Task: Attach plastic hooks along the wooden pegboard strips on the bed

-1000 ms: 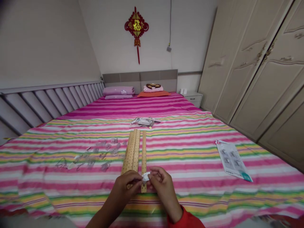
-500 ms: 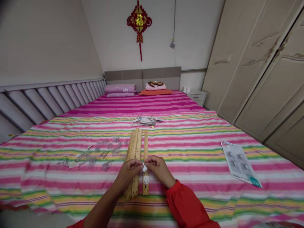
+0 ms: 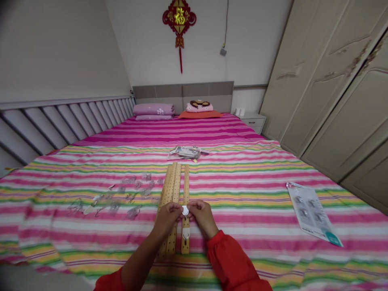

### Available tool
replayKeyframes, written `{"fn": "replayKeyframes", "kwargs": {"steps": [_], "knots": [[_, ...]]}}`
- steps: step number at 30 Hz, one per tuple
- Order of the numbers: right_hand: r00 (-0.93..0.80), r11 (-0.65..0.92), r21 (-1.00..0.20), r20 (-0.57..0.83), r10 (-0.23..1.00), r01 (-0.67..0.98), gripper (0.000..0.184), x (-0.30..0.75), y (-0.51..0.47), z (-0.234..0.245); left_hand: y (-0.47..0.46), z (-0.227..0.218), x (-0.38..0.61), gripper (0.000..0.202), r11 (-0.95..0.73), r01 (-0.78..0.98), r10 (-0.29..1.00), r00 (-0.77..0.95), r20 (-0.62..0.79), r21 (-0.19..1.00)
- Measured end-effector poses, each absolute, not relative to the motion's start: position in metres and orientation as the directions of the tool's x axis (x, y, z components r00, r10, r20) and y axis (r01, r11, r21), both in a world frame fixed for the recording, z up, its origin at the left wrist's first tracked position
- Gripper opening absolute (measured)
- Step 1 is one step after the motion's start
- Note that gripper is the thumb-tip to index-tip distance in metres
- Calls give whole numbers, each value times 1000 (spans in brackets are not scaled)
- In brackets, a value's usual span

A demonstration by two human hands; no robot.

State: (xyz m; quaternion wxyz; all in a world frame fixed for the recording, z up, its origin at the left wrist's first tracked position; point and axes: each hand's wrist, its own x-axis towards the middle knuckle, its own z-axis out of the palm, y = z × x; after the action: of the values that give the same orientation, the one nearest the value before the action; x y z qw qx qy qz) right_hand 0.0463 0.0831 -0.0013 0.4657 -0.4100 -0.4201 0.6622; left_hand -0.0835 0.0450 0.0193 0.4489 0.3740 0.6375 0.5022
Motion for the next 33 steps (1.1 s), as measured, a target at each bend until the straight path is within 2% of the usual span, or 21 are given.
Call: {"fn": "replayKeyframes", "kwargs": {"steps": [3, 7, 14, 22, 28, 33], "knots": [[-199, -215, -939, -164, 966, -268, 23, 43, 84, -9, 46, 17, -83, 6, 173, 198, 944, -311, -105, 965], [-164, -207, -944, -168, 972, -258, 22, 40, 84, -15, 49, 13, -84, 7, 209, 284, 947, -299, -120, 936], [-133, -186, -955, -159, 978, -231, 24, 38, 85, -21, 53, 7, -85, 7, 242, 375, 947, -292, -134, 895], [-123, -181, -959, -156, 980, -218, 24, 38, 86, -27, 56, 1, -85, 8, 242, 395, 948, -290, -130, 886], [-120, -179, -960, -156, 980, -214, 25, 36, 86, -29, 59, -10, -86, 10, 189, 518, 955, -293, -34, 834], [-118, -170, -962, -147, 982, -214, 26, 36, 85, -29, 59, -12, -86, 9, 184, 525, 954, -299, -22, 831]]}}
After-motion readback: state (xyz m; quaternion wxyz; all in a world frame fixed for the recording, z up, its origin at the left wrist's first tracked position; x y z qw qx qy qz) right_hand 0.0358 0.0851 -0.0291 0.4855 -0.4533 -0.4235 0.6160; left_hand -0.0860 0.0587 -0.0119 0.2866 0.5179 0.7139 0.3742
